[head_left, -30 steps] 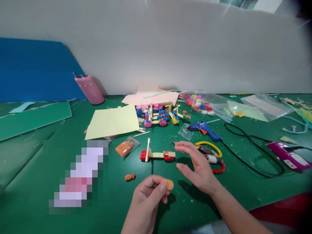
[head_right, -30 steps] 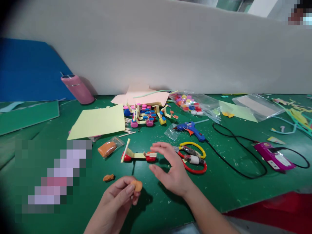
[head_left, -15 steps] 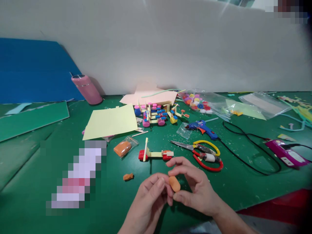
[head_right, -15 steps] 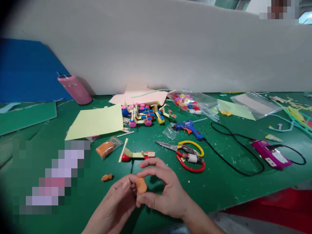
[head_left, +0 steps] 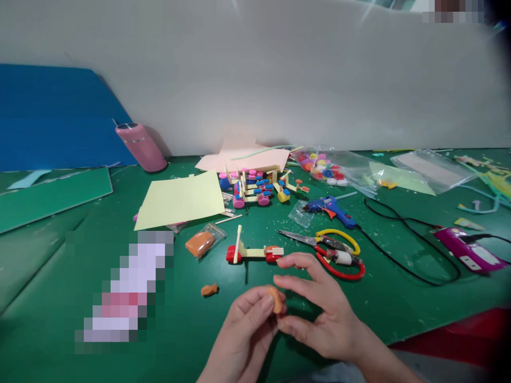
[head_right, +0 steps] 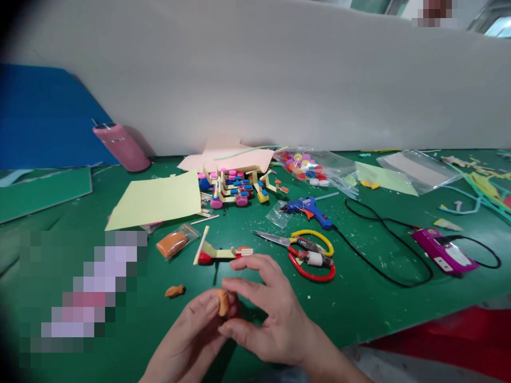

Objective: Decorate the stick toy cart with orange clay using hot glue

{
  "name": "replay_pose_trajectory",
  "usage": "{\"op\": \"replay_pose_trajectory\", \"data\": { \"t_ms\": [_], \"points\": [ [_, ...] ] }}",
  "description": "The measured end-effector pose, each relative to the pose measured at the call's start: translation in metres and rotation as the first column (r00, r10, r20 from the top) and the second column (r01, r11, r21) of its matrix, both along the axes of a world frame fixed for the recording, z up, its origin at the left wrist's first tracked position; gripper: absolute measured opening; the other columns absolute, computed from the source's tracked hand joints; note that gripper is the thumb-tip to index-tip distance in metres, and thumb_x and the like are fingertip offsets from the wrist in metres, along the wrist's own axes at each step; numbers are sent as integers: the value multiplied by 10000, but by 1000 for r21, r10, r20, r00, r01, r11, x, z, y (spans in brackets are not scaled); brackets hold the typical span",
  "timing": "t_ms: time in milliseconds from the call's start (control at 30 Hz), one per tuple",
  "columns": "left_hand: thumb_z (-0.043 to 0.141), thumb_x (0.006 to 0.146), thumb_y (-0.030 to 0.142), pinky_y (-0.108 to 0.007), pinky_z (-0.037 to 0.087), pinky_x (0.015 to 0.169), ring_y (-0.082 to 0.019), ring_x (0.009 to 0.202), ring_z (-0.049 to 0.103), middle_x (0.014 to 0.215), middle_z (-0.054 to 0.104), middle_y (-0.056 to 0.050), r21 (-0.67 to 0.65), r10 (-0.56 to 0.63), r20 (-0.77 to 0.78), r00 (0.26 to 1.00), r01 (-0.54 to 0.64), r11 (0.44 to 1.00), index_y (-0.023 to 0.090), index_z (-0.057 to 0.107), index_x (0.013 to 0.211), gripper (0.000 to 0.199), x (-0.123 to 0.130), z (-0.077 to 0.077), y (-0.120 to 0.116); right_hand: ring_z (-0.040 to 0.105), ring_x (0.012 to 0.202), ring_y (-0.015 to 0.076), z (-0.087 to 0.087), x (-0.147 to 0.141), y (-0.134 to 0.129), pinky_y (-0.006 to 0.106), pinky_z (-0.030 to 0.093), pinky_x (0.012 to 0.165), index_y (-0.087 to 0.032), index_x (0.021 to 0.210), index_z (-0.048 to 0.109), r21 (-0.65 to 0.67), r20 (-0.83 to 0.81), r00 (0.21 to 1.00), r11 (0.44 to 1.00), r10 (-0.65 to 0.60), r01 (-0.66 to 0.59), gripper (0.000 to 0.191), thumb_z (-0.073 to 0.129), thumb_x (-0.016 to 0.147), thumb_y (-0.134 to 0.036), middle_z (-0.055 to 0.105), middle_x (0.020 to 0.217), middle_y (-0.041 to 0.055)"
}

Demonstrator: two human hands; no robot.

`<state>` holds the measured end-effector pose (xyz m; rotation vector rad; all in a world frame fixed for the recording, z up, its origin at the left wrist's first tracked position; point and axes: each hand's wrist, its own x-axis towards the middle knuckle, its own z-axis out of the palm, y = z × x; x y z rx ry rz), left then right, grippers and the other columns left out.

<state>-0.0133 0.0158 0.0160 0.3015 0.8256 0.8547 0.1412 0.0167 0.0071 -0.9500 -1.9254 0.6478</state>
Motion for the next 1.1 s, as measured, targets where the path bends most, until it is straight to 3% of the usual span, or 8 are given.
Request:
{"op": "replay_pose_trajectory", "data": {
  "t_ms": [300, 433, 567, 1100],
  "points": [
    [717, 636, 269, -200, 430, 621, -90, 594, 486, 617, 576, -3, 21, -9, 73, 997, 8, 1000, 141, 672, 634, 136, 2, 2, 0, 411, 1131, 257, 6, 0, -3, 415, 367, 937, -265, 1220, 481, 37, -39, 999, 999, -17, 19, 457, 539, 771, -205, 392, 1227, 68],
    [723, 628, 274, -203, 427, 617, -92, 585, 477, 607, 564, 8, 16, 4, 52, 999, -5, 1000, 153, 674, 632, 130, 3, 4, -1, 446, 1098, 251, 5, -2, -4, 403, 376, 919, -255, 1085, 579, 43, -41, 997, 997, -61, 63, 346, 550, 751, -172, 436, 1190, 67],
    [689, 665, 285, -218, 421, 634, -107, 610, 473, 629, 559, -6, 29, -29, 5, 1000, 29, 999, 146, 658, 618, 150, 2, 4, -2, 489, 1049, 225, 1, -3, -2, 366, 410, 866, -244, 967, 617, -31, -123, 981, 989, -150, 147, 233, 563, 761, -149, 478, 1147, 69],
    [658, 696, 289, -228, 386, 619, -106, 605, 449, 642, 541, -19, 59, -85, -16, 996, 85, 995, 120, 643, 639, 179, 0, 3, -2, 448, 1106, 246, -2, 0, 3, 391, 403, 871, -261, 860, 635, 27, -66, 994, 996, -88, 90, 125, 578, 770, -195, 548, 1060, 55]
  ]
}}
